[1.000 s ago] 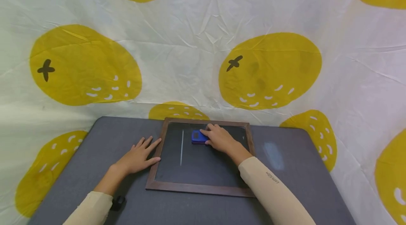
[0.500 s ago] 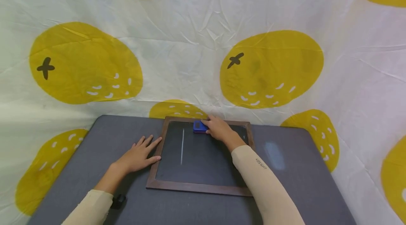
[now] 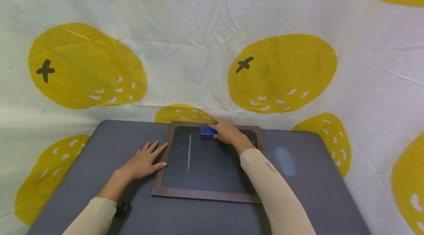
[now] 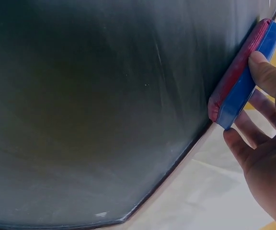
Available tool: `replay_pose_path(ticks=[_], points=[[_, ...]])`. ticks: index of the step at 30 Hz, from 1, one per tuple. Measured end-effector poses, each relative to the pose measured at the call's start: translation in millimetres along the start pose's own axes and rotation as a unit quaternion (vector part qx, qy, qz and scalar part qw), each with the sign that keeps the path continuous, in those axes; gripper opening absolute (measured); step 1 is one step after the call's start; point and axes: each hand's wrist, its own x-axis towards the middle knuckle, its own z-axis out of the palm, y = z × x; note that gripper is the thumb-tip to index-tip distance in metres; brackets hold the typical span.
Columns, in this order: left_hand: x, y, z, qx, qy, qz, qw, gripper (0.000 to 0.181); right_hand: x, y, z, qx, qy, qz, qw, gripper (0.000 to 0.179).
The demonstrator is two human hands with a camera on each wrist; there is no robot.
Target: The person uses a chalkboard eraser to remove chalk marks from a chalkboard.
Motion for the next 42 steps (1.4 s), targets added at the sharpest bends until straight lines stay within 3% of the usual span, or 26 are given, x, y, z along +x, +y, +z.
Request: replay_pose_path(ticks=[15,21,42], points=[[1.1,-1.4,-1.5,0.002,0.007,0.002,1.0,0.081,0.9,-1.9,-4.1,0.0,0.006,-0.007,1.0,0.058],[2.1,1.2,-3.6,0.002,0.009,0.004,1.0,0.079,-5.3,-4.7,-2.7,-0.015,0.017,-0.036,0.9991,0.058],[3.3,0.2,0.2,-0.001,0.009,-0.002,1.0,0.08,-72.6,-53.6,18.7,-0.057,0.04,-0.137,0.9882,0.06]])
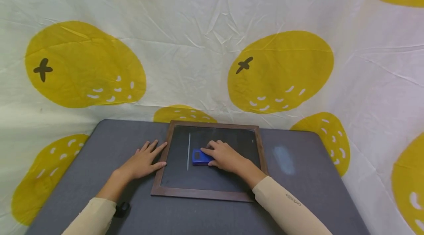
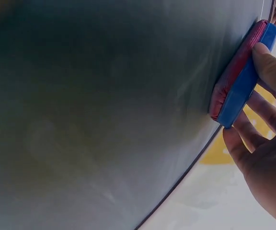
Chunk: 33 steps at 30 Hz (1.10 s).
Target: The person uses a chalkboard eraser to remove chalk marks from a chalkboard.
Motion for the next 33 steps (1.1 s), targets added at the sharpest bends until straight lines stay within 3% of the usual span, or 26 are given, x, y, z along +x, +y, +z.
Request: replay_pose_path(ticks=[9,17,24,33], points=[[0.7,-0.6,1.7,-0.002,-0.002,-0.001,1.0,0.08,-21.2,-27.9,3.7,0.007,-0.002,-0.021,0.9998,0.064],[0.5,-1.3,2.3,0.006,0.003,0.003,1.0,0.078,-28.9,-46.0,6.1,0.006,-0.019,-0.029,0.9994,0.064],[-0.4,-0.4,1.0,0.004,-0.001,0.002,1.0,0.076,-26.5,-54.3,8.9,-0.018,-0.021,-0.033,0.999,0.063],[0.1,-2.8,3.0,0.005,-0.001,-0.001,1.0,0.075,-9.7,-74.9,11.2,-0.063,-0.015,-0.049,0.9967,0.063]])
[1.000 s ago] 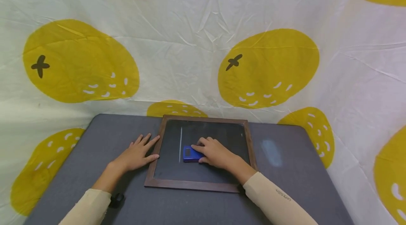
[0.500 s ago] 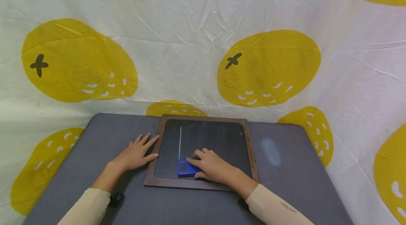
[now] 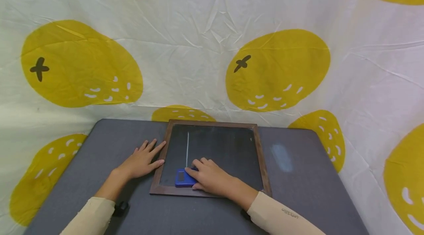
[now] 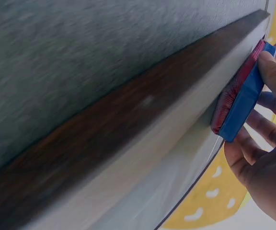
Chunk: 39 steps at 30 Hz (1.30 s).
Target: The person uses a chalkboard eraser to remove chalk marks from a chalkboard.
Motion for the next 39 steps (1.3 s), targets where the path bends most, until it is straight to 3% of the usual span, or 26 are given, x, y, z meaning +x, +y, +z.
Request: replay_pose_path(ticks=[12,19,28,39], points=[[0.0,1.2,0.4,0.001,-0.001,-0.001,1.0,0.07,28.8,-20.9,0.3,-0.038,-0.007,0.005,0.9992,0.064],[-1.5,1.0,-0.5,0.004,0.004,-0.002,1.0,0.066,44.8,-19.8,1.0,-0.053,-0.005,0.022,0.9983,0.063],[-0.5,2.4,2.7,0.01,0.008,-0.002,0.9999,0.065,70.7,10.6,3.6,-0.067,0.016,0.058,0.9959,0.061],[-2.4,1.9,7.4,0.006,0.012,-0.003,0.9999,0.065,101.5,57.0,9.0,-0.019,0.015,0.123,0.9921,0.058]])
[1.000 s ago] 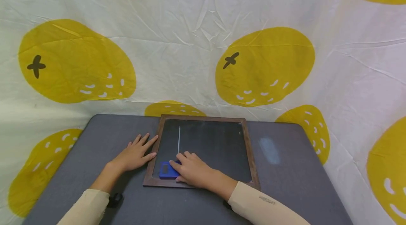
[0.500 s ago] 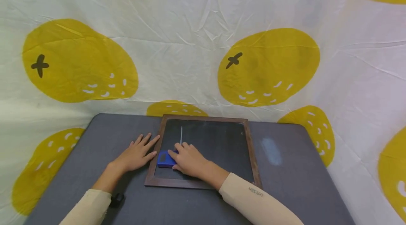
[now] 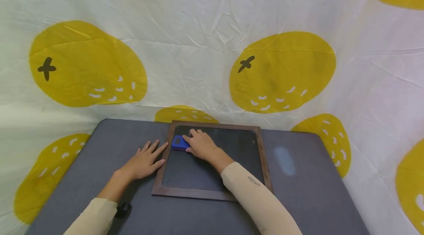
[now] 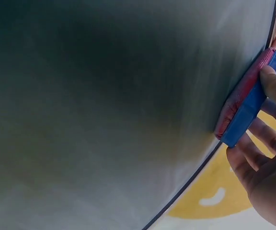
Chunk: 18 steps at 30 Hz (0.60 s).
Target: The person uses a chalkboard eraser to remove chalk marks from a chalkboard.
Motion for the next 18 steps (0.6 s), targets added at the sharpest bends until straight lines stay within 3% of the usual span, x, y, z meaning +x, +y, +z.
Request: replay_pose_path(ticks=[9,18], points=[[-1.4,-1.3,-0.5,-0.001,0.005,0.002,1.0,0.065,27.7,25.2,1.9,0.021,-0.016,0.066,0.9975,0.057],[-0.9,-0.3,-1.9,-0.007,-0.002,0.003,1.0,0.066,36.3,38.1,3.5,0.049,-0.025,0.099,0.9935,0.056]])
